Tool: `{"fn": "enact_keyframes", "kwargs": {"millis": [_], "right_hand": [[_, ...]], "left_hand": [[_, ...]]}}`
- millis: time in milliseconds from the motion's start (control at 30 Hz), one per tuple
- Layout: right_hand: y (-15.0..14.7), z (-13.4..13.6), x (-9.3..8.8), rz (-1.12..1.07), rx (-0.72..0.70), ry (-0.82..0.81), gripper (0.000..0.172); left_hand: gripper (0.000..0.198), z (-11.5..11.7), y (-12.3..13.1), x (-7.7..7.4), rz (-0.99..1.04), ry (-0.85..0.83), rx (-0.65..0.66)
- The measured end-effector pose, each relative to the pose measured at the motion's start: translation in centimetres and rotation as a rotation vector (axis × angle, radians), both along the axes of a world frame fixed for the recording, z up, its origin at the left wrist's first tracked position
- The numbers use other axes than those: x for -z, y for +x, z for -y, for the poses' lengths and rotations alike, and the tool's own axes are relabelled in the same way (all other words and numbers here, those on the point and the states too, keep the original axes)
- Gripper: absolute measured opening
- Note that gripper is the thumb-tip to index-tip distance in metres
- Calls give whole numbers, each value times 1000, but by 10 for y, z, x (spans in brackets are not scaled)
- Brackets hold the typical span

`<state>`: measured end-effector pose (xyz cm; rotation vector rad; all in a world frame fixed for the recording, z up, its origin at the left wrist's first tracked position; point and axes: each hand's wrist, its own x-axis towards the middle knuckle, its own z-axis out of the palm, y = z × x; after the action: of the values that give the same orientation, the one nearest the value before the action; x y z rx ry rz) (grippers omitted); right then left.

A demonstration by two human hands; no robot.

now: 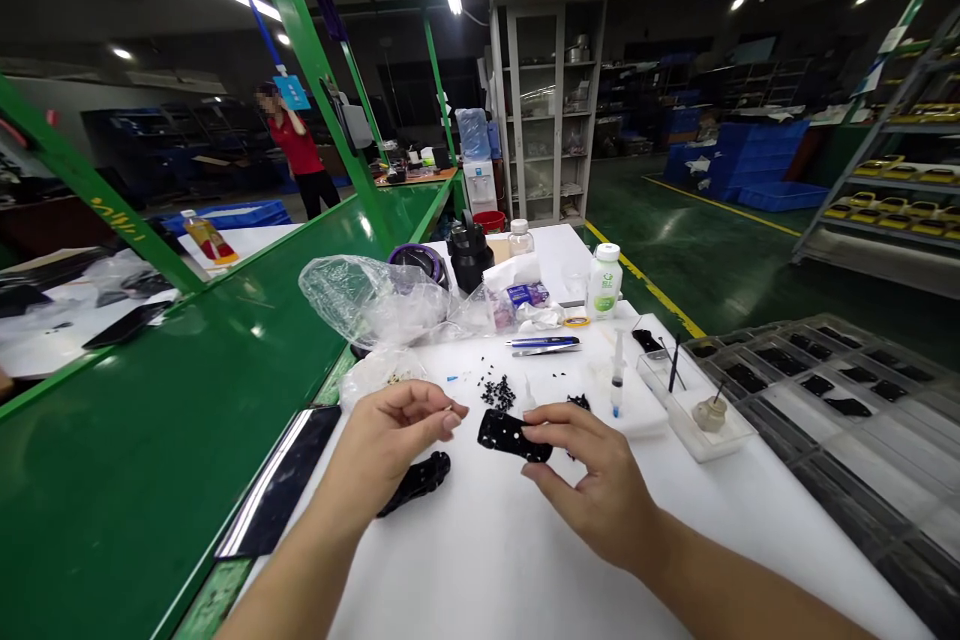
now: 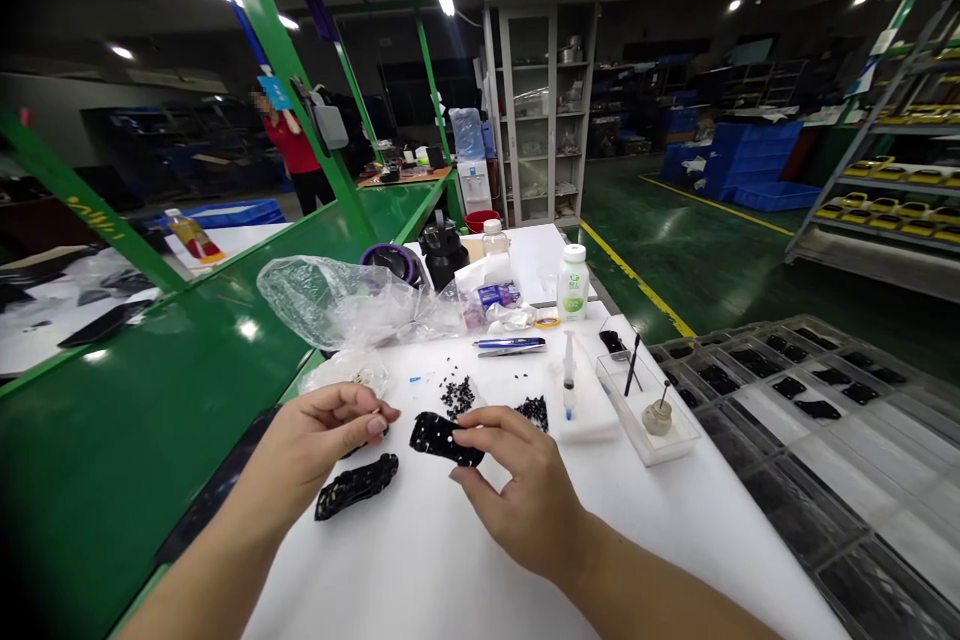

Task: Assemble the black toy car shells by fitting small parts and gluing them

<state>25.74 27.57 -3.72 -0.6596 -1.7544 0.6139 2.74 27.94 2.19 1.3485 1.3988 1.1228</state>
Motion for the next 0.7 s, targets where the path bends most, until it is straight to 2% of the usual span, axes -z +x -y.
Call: {"fn": "enact_keyframes", "kwargs": {"millis": [67, 200, 333, 433, 567, 633, 700], "right_hand": [[1, -2, 0, -8, 29, -3, 34], [2, -4, 1, 10, 45, -33, 35], [2, -4, 2, 44, 36, -50, 35], [2, -2, 2, 78, 23, -53, 35], [1, -2, 4, 120, 8, -67, 34], [1, -2, 6, 140, -5, -85, 32], [2, -2, 8, 174, -33, -102, 31]], "left_hand": [[32, -1, 11, 8, 23, 0, -28], [35, -3, 10, 32, -169, 76, -111], [30, 2, 3, 45, -263, 122, -80], [25, 6, 8, 42, -304, 125, -56], [24, 9, 6, 29, -437, 162, -80], [25, 10, -10, 21, -554, 167, -136], [27, 13, -35, 16, -714, 75, -212]]}}
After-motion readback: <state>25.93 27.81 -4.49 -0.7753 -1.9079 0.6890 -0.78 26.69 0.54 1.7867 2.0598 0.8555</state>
